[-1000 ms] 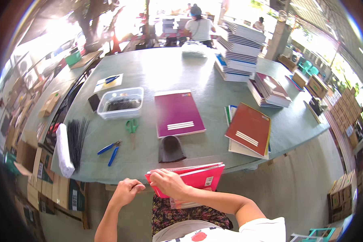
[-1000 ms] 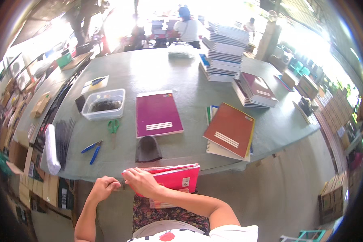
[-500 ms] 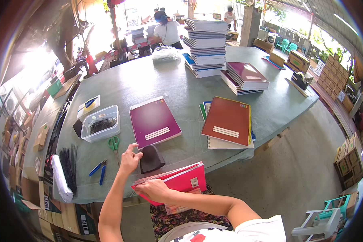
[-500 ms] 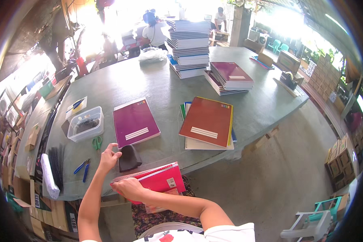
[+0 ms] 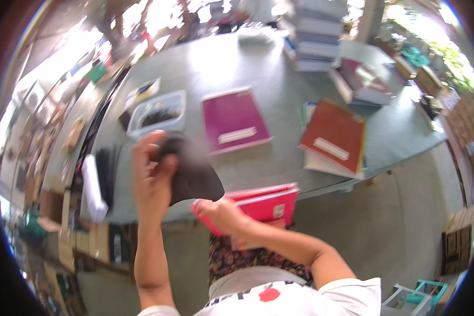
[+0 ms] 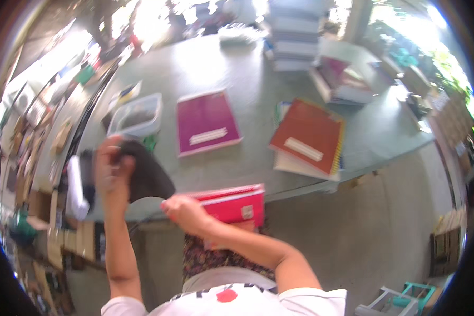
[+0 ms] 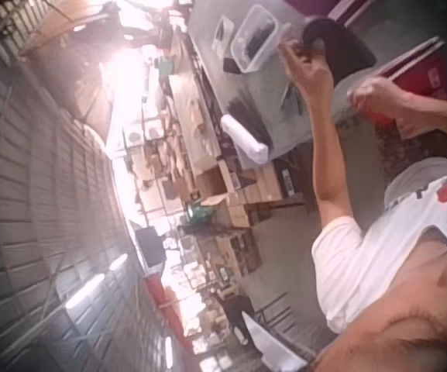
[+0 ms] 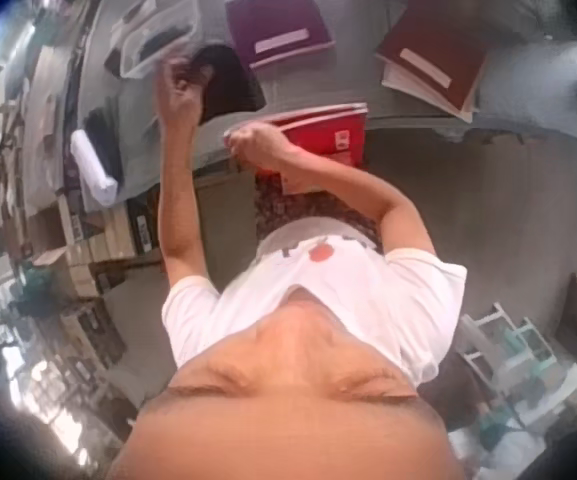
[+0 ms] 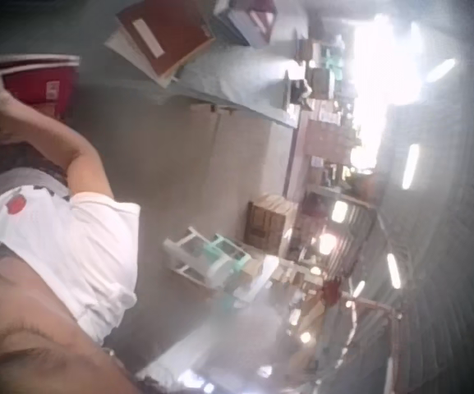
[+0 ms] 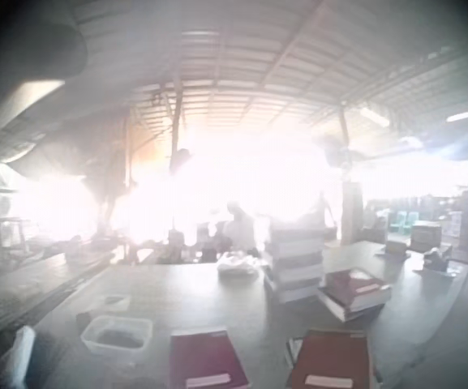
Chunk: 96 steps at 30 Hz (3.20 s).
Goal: The person assembles notebooks by threading plastic spiral coils through punched holes in paper stacks and covers. Using wire cutters, they trim and crimp the ends of the coils on several notebooks, utilizing a black rubber wedge to support the items on the table.
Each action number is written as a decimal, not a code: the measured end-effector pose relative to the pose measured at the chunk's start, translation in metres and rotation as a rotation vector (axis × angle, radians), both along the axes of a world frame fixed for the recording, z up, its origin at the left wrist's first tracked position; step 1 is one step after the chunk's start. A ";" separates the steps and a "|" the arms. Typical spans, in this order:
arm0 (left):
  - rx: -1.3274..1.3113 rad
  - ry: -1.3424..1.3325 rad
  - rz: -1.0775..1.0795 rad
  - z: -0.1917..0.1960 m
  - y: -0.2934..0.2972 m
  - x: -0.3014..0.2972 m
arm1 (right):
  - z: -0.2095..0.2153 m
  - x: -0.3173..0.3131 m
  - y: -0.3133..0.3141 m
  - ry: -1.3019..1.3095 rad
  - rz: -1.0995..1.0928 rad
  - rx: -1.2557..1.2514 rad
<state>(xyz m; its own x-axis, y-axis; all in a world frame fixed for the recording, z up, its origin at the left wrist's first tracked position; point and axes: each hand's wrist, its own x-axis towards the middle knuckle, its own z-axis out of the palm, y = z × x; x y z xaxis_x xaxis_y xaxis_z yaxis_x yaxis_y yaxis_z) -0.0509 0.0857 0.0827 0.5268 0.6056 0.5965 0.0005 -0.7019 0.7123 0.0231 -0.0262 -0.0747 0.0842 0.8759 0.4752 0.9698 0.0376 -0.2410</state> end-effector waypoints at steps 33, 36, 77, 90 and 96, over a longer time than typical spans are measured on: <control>0.232 0.396 -0.272 -0.134 -0.038 -0.072 | 0.025 0.047 -0.082 0.330 -0.187 -0.020; 0.410 0.135 0.147 -0.096 -0.042 -0.074 | 0.025 0.049 -0.084 0.252 -0.186 -0.019; 0.406 0.131 -0.036 -0.096 -0.067 -0.008 | 0.016 0.087 -0.151 1.581 -0.153 0.158; 0.260 0.377 -0.280 -0.088 -0.086 0.008 | 0.002 0.086 -0.151 1.591 -0.180 0.237; 0.348 0.626 -0.446 -0.112 -0.091 0.015 | -0.002 0.087 -0.145 1.592 -0.173 0.241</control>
<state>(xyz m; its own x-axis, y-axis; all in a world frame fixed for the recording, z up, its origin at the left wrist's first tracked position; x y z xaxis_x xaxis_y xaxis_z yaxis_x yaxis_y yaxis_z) -0.0354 -0.0057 -0.0292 0.9684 0.0982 0.2291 -0.0062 -0.9092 0.4162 0.1096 -0.1708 -0.0769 0.6847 0.7257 -0.0679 -0.2476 0.1441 -0.9581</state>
